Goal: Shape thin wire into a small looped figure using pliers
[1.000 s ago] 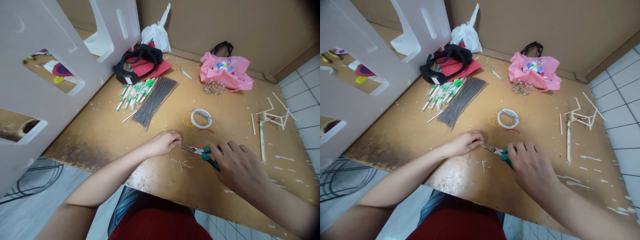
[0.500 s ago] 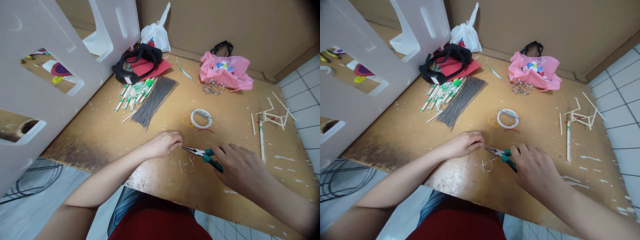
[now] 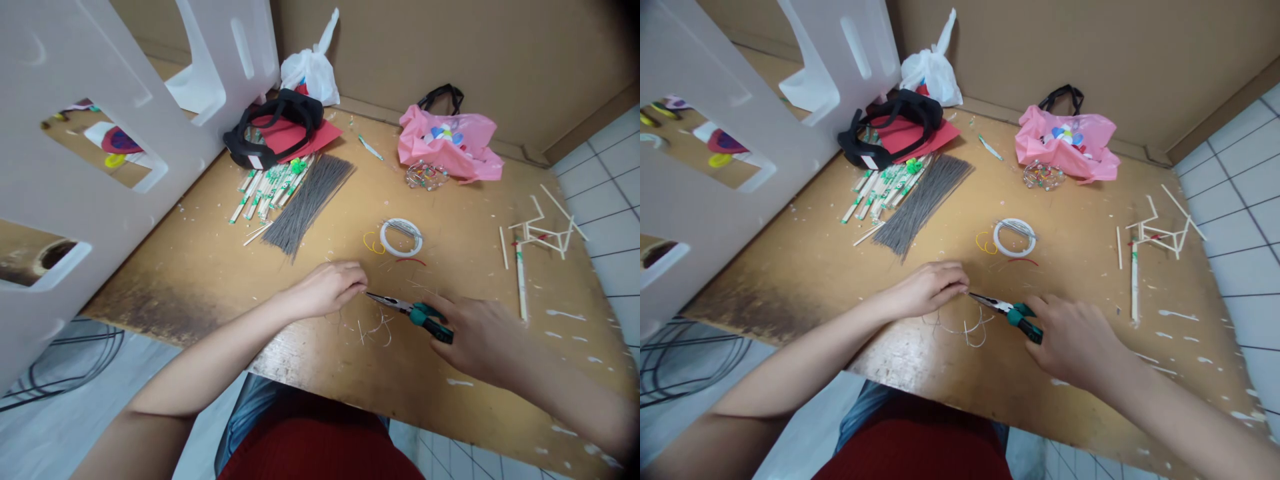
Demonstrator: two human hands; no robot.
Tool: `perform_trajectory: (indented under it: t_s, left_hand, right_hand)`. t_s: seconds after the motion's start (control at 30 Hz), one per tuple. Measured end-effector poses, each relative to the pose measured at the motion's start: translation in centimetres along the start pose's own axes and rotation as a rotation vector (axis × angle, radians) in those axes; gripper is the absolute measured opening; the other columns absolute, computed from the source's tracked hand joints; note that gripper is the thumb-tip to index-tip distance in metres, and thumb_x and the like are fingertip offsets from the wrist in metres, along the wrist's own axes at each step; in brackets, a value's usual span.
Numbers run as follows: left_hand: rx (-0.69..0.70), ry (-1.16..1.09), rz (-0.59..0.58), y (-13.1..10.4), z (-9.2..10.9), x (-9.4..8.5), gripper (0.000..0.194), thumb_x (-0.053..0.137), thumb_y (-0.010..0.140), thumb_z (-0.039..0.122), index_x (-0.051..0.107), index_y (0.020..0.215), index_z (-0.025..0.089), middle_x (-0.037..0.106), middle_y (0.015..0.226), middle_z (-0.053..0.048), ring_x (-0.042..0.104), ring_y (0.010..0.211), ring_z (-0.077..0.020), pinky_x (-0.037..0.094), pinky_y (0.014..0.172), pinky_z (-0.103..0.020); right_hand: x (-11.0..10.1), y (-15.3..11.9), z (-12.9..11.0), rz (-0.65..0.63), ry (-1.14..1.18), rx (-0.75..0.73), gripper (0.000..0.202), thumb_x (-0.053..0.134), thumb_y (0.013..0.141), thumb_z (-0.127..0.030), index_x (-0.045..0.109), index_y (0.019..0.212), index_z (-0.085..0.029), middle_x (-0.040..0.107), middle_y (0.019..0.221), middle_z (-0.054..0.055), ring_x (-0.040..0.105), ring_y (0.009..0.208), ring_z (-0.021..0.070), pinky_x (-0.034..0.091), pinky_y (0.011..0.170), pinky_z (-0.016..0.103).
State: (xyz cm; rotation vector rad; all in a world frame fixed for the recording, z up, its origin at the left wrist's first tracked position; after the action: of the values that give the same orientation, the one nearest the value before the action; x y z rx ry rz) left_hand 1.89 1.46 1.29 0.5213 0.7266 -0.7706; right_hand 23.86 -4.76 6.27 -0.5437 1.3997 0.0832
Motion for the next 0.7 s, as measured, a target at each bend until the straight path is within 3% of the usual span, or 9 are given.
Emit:
perform_trajectory:
  t_s: [0.2, 0.33, 0.43, 0.53, 0.7]
  left_hand:
    - [-0.007, 0.04, 0.013, 0.0, 0.3, 0.1, 0.022, 0.039, 0.093, 0.022, 0.059, 0.089, 0.015, 0.059, 0.083, -0.005, 0.056, 0.077, -0.0148, 0.044, 0.07, -0.027]
    - [-0.044, 0.039, 0.098, 0.0, 0.4, 0.1, 0.02, 0.041, 0.091, 0.022, 0.058, 0.087, 0.015, 0.058, 0.082, -0.005, 0.055, 0.076, -0.015, 0.045, 0.069, -0.028]
    - [-0.091, -0.09, 0.184, 0.0, 0.1, 0.1, 0.013, 0.046, 0.088, 0.022, 0.057, 0.087, 0.015, 0.058, 0.086, -0.005, 0.055, 0.079, -0.0142, 0.045, 0.072, -0.027]
    - [-0.153, -0.284, 0.181, 0.0, -0.4, 0.3, 0.013, 0.047, 0.089, 0.023, 0.057, 0.088, 0.015, 0.061, 0.082, -0.003, 0.057, 0.073, -0.0115, 0.045, 0.068, -0.025]
    - [-0.193, -0.321, 0.172, 0.0, -0.3, 0.4, 0.016, 0.047, 0.09, 0.025, 0.058, 0.085, 0.015, 0.059, 0.071, 0.001, 0.053, 0.06, -0.0082, 0.041, 0.06, -0.021]
  right_hand:
    - [0.1, 0.0, -0.1, -0.075, 0.05, 0.061, 0.022, 0.053, 0.073, -0.028, 0.06, 0.092, -0.022, 0.068, 0.074, 0.004, 0.062, 0.062, 0.0222, 0.023, 0.052, 0.028]
    - [0.2, -0.1, -0.5, -0.075, 0.045, 0.063, 0.017, 0.05, 0.075, -0.027, 0.057, 0.089, -0.02, 0.068, 0.074, 0.005, 0.061, 0.06, 0.0224, 0.02, 0.052, 0.028]
    - [0.1, -0.1, -0.8, -0.014, -0.004, 0.074, 0.017, 0.049, 0.075, -0.028, 0.056, 0.089, -0.02, 0.068, 0.074, 0.005, 0.06, 0.057, 0.0206, 0.018, 0.051, 0.028]
    - [-0.2, -0.1, -1.0, 0.03, -0.048, 0.101, 0.023, 0.049, 0.076, -0.03, 0.057, 0.095, -0.019, 0.068, 0.075, 0.006, 0.06, 0.057, 0.0211, 0.019, 0.051, 0.028]
    - [-0.6, -0.1, 0.0, -0.04, 0.125, 0.087, 0.016, 0.051, 0.074, -0.022, 0.058, 0.088, -0.021, 0.068, 0.074, 0.004, 0.061, 0.059, 0.0191, 0.026, 0.05, 0.026]
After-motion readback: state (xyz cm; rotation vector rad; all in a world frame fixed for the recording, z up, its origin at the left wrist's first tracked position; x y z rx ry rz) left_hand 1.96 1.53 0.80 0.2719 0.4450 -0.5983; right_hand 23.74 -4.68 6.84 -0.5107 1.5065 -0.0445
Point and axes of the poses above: each hand's wrist, its own y-axis towards the middle knuckle, its own x-axis out of the palm, z = x × y, the point moved 3 cm from there along y, towards the middle knuckle
